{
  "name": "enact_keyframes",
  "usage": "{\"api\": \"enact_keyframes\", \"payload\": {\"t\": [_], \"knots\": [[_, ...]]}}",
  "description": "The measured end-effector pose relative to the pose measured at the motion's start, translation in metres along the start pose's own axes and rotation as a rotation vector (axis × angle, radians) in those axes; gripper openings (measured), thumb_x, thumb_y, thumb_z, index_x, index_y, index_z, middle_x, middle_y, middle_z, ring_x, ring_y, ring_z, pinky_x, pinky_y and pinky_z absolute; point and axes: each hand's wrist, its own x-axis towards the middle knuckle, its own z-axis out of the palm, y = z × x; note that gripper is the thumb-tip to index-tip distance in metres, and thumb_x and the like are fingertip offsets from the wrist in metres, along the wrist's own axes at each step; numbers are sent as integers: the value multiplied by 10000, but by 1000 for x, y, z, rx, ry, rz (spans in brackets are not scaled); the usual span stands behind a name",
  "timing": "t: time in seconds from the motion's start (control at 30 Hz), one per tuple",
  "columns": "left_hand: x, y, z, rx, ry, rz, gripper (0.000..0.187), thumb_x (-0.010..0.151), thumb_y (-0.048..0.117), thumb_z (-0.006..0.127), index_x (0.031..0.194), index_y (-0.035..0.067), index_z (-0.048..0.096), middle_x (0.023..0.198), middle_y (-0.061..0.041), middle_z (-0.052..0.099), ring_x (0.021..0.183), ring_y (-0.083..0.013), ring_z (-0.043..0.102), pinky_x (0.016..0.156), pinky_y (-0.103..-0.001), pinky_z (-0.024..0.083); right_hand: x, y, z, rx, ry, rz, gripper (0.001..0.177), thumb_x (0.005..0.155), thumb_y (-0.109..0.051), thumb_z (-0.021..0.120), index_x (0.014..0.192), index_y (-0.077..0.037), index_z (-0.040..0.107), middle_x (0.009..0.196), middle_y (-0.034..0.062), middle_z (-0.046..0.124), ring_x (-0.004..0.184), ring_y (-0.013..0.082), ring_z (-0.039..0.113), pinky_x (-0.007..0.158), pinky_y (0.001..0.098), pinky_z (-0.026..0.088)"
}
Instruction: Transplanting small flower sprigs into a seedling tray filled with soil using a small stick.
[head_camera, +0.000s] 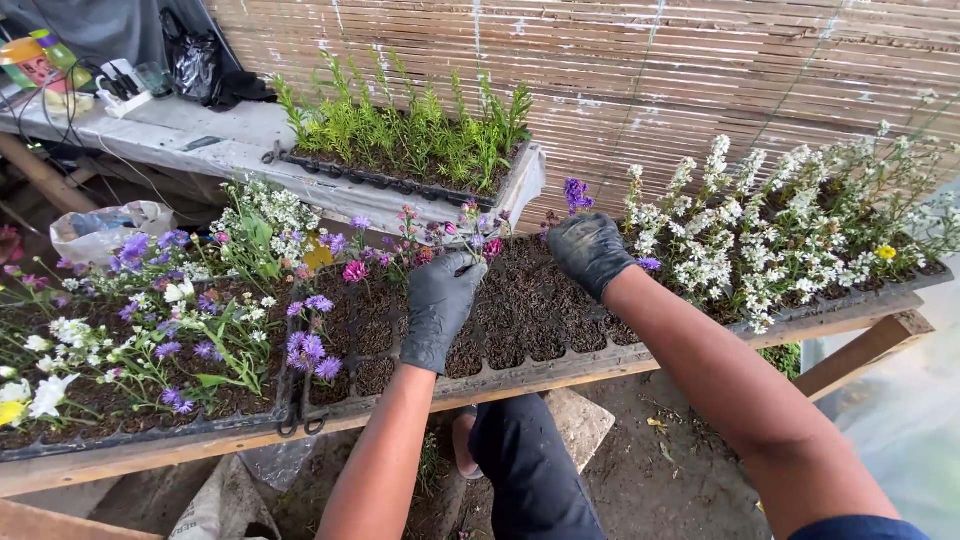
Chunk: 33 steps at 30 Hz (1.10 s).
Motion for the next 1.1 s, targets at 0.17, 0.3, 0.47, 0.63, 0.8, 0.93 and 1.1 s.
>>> {"api": "enact_keyframes", "payload": {"t": [0.17,0.3,0.47,0.63,0.8,0.93,1.1], "knots": [[3,-12,4,10,-18,33,221,822,313,831,997,179,823,975,-88,797,1011,-317,738,888,-409,588,17,6,-13,408,-283,47,490,1067,-358,391,1366,-71,653,1439,115,654,1423,312,514,1255,453,295],[2,-7,8,16,-26,52,214,829,284,832,998,153,826,983,-110,795,1010,-328,737,893,-416,587,21,13,32,359,-250,-8,478,1065,-325,391,1337,-62,683,1387,118,690,1386,301,559,1242,420,334],[5,-15,19,-4,-60,-2,253,833,328,824,1021,159,817,996,-104,799,1031,-339,732,921,-424,579,39,10,28,324,-235,2,446,1036,-315,423,1294,-69,690,1325,117,705,1336,302,586,1203,438,361],[14,-27,31,-5,-79,-64,244,832,337,811,1013,174,817,991,-85,799,1024,-317,737,906,-417,582,57,3,27,294,-224,10,416,1009,-306,451,1256,-76,696,1268,115,718,1291,302,610,1167,454,385],[19,-42,41,-37,-78,-76,220,835,302,823,1011,170,822,999,-105,793,1015,-316,739,889,-406,586,51,-19,23,264,-211,17,387,983,-297,479,1217,-83,702,1212,114,732,1245,303,634,1132,470,410],[20,-44,44,-78,-53,-78,227,833,301,831,1007,155,820,1009,-110,791,1016,-322,736,885,-412,593,35,-35,12,230,-186,24,359,957,-287,507,1179,-89,708,1156,113,745,1200,304,658,1096,486,434],[16,-20,44,-97,-32,-107,240,849,315,819,1031,158,814,1022,-107,790,1038,-313,730,897,-425,593,-10,-81,-9,188,-150,46,330,930,-278,535,1140,-96,714,1099,112,759,1155,305,683,1061,502,458]]}}
